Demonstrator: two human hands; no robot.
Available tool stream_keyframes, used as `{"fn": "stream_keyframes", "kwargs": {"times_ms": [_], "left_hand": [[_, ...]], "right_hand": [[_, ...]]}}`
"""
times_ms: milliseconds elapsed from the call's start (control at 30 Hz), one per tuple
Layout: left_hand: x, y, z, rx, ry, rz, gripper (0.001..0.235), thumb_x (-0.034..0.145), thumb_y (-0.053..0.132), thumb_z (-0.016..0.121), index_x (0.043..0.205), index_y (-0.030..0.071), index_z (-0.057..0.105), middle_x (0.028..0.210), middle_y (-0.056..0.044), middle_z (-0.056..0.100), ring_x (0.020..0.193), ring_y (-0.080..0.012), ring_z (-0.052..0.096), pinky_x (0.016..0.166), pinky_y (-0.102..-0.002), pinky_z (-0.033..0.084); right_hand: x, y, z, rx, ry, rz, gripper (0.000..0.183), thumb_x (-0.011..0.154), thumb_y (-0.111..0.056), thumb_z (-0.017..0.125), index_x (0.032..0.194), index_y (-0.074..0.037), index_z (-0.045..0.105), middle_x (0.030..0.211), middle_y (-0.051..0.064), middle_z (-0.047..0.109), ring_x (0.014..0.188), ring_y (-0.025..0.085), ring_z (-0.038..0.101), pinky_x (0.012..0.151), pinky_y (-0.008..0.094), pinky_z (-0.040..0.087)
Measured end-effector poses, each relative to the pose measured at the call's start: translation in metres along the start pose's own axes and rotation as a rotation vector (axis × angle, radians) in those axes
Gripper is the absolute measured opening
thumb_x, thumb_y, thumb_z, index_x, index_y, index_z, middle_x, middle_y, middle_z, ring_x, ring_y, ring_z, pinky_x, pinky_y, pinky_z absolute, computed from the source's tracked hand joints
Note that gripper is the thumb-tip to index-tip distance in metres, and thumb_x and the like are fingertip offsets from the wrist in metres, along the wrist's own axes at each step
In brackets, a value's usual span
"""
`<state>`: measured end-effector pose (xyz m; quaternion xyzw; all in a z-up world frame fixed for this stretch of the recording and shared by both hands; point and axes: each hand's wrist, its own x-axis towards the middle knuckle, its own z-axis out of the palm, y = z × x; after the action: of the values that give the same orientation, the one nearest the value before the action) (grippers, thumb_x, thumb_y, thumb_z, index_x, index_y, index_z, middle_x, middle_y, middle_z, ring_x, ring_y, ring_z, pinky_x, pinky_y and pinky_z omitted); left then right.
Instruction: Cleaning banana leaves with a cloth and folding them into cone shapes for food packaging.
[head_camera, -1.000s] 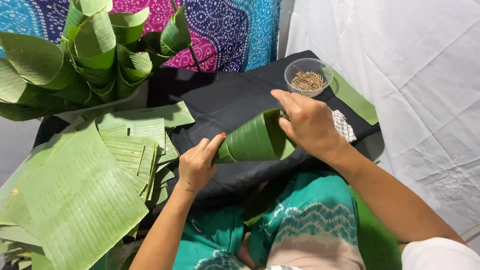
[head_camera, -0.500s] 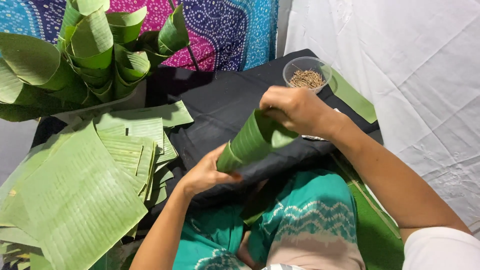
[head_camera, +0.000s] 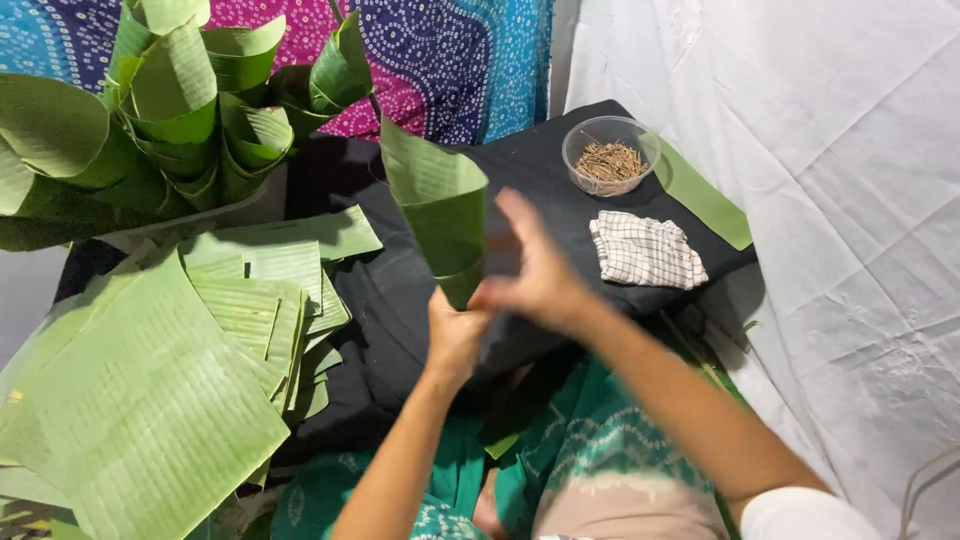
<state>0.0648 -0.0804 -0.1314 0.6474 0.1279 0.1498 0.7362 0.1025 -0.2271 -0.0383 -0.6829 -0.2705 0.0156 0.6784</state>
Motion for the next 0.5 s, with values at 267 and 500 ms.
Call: {"fn": "stream_keyframes", "kwargs": {"times_ms": [267,500], "left_hand": [[-0.013,0.009,-0.009,-0.209,-0.286,-0.221,0.029,0.072,-0.006,0.075,0.079,0.015,0.056,0.057,0.006,0.037,0.046,-0.0061,0.029,0.039,-0.021,0.025],[-0.023,0.033,-0.027,-0.32,-0.629,-0.429,0.032,0.072,-0.007,0.06,0.068,0.018,0.041,0.058,0.008,0.02,0.043,-0.0044,0.014,0.034,-0.019,0.017]], "right_hand": [[0.0,0.03,0.059,0.217,0.139,0.165,0.059,0.069,-0.014,0.092,0.121,-0.012,0.063,0.098,0.011,0.078,0.096,0.022,0.073,0.087,0.042,0.059],[0.006,-0.023,0.039,0.844,-0.02,0.237,0.024,0.069,0.013,0.081,0.087,0.004,0.069,0.081,0.019,0.068,0.066,0.027,0.069,0.064,0.043,0.061]]}}
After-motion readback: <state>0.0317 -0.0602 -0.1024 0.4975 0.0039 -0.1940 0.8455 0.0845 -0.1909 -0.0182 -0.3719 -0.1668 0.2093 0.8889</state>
